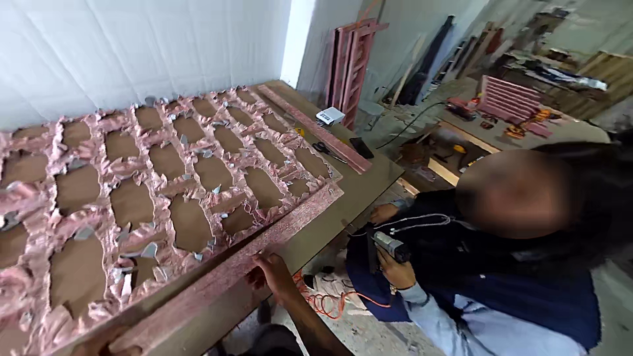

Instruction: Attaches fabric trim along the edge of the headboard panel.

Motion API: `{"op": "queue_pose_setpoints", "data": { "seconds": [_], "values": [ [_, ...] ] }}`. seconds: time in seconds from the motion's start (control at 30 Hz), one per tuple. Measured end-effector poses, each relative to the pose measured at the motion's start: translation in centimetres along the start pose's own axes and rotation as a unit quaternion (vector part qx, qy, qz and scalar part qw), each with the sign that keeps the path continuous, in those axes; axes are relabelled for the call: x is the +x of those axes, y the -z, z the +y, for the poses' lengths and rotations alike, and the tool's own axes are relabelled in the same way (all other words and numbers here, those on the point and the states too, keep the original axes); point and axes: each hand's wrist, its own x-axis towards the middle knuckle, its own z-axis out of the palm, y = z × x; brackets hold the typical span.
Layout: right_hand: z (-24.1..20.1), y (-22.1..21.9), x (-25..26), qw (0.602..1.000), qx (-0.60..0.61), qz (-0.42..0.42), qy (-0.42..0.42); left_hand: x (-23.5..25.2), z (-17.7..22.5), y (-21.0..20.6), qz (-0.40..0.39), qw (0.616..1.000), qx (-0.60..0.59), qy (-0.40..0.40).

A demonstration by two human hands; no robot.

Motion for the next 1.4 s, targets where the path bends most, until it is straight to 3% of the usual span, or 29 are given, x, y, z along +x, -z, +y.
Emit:
{"op": "queue_pose_setpoints", "data": {
  "seconds": [0.1,0.17,0.23,0.3,0.4,0.47,0.6,0.73,0.97,1.1,1.23,1.4],
  "values": [
    [2.2,1.3,-0.2,0.979,-0.114,-0.138,-0.102,-0.9,-0.3,0.3,0.027,0.998,0.047,-0.015],
    [3.3,2.7,-0.5,0.952,-0.243,-0.169,-0.079,-0.8,2.3,-2.1,0.098,0.992,0.040,-0.066],
    [2.8,4.4,-0.8,0.922,-0.372,-0.091,0.058,1.1,7.6,-6.4,0.149,0.982,0.027,-0.114],
    [1.9,6.9,-0.3,0.866,-0.460,0.023,0.194,4.6,13.4,-11.9,0.191,0.964,0.024,-0.185],
    [1.3,12.2,1.8,0.793,-0.555,0.069,0.242,10.1,21.7,-18.0,0.161,0.961,0.034,-0.222],
    [2.0,14.5,2.3,0.766,-0.592,0.053,0.245,12.3,24.4,-20.8,0.150,0.963,0.044,-0.220],
    [3.2,16.9,2.0,0.760,-0.584,0.018,0.284,13.5,24.0,-23.9,0.250,0.936,0.043,-0.244],
    [5.1,18.8,1.2,0.761,-0.569,-0.002,0.310,12.8,23.8,-24.5,0.276,0.922,0.033,-0.271],
    [4.6,18.9,1.1,0.759,-0.578,0.032,0.299,10.2,24.1,-25.3,0.230,0.936,0.086,-0.252],
    [2.8,18.9,2.3,0.745,-0.604,0.010,0.282,9.7,25.5,-25.3,0.160,0.951,0.120,-0.237],
    [2.6,20.1,2.7,0.738,-0.614,0.003,0.279,12.4,28.4,-24.9,0.104,0.952,0.100,-0.271],
    [4.0,21.8,2.2,0.752,-0.591,0.036,0.290,15.7,31.8,-27.1,0.121,0.946,0.042,-0.297]
  ]
}}
